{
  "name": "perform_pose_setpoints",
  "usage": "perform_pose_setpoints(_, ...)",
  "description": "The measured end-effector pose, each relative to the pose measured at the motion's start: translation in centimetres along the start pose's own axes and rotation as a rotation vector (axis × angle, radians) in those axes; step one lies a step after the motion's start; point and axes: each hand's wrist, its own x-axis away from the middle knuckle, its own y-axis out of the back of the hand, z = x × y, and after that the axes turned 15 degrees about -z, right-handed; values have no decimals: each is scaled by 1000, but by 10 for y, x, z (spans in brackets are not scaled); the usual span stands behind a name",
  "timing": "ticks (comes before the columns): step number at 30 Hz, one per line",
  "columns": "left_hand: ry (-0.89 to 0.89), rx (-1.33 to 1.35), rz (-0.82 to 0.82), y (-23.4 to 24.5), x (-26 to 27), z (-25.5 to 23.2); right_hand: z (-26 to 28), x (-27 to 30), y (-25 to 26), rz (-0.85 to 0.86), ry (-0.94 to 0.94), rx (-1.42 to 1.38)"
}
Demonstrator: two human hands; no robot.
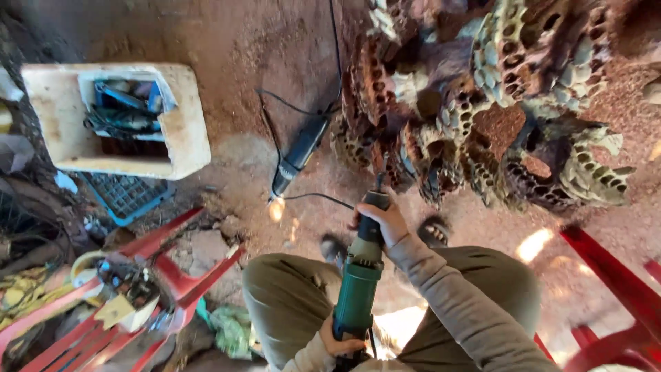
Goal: Using a power rotary tool to carve and refine details on a large, complex wooden burl sculpture
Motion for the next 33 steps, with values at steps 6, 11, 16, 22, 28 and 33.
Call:
perform_pose_setpoints(6, -82, -91, -61, 36, -71, 47, 14, -48, -7, -124, 29, 105)
perform_pose_setpoints(11, -65, -60, -63, 40, -109, 52, 16, -86, 0, -127, 60, 78)
perform_pose_setpoints(16, 63, -148, -203, 41, -117, 60, 20, -86, 0, -185, 33, 55)
perform_pose_setpoints(22, 28, -24, -216, 20, -128, 58, 20, -100, 8, -123, 84, 135)
perform_pose_setpoints(28, -51, -85, -310, 20, -163, 97, 10, -107, 23, -66, 130, 420)
perform_pose_setpoints(33, 354, 219, -426, -12, -162, 58, 6, -103, 16, -279, 442, 907)
